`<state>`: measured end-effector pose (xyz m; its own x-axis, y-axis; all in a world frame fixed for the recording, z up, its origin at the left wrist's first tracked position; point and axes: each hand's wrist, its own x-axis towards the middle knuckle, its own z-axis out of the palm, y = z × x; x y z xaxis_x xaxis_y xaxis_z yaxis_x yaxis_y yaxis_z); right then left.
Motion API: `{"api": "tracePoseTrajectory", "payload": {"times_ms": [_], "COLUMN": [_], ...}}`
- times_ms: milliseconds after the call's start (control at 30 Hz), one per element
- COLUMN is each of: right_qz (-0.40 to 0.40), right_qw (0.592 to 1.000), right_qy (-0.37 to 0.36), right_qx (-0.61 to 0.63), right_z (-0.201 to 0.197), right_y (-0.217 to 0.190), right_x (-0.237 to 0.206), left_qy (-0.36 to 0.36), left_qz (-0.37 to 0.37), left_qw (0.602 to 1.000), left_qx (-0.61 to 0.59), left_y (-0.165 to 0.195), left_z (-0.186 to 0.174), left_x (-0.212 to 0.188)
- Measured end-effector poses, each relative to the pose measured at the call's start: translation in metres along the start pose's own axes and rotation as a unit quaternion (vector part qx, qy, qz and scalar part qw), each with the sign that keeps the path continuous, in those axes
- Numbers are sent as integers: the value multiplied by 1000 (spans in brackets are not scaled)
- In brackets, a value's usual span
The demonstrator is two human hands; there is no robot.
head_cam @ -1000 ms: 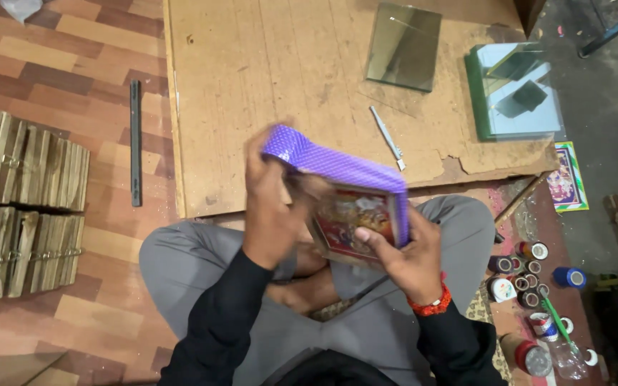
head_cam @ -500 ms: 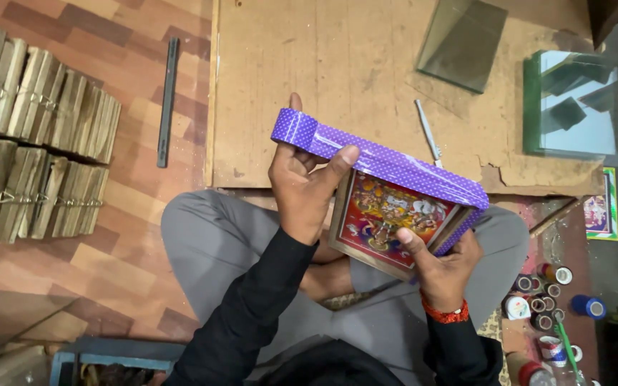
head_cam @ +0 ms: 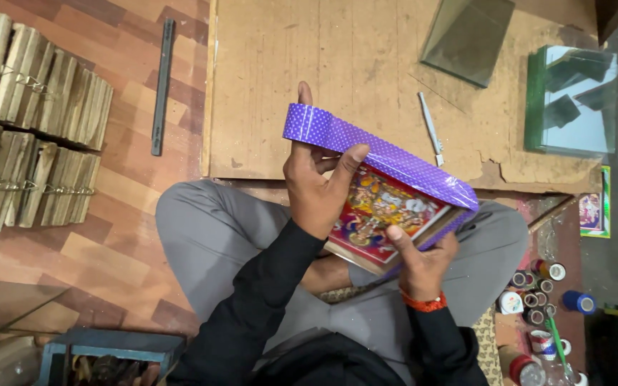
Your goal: The person measures and marks a transparent sheet using a ruler and marker, then places a framed picture on the table and wraps it with purple decorative tape. The person handles the tape roll, aligns it along the frame edges, and smooths it down.
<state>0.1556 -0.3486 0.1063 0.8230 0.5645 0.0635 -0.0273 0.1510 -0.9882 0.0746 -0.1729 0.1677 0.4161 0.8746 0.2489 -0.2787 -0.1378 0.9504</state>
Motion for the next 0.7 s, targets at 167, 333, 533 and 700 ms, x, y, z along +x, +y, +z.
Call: {"api": "tracePoseTrajectory", "payload": {"times_ms": [167, 333, 533, 700], "right_qz": [48, 122, 170, 182], "right_qw": [998, 985, 920, 890], "right_qy": [-37, -115, -290, -368], "right_qx": [18, 41, -199, -201], "right_z": [-12, -64, -72, -61], "right_y": [18, -12, -54, -78], "right_x": [4, 54, 101, 117], "left_qy": [-10, -34, -40, -21], "left_qz": [12, 5, -21, -24], "left_qw": [999, 999, 999, 993], "left_qx": [-51, -7, -29, -111], "left_y": [-22, -34, -44, -55], "left_z": [-1, -10, -7, -4], "left_x": [-4, -12, -16, -17]}}
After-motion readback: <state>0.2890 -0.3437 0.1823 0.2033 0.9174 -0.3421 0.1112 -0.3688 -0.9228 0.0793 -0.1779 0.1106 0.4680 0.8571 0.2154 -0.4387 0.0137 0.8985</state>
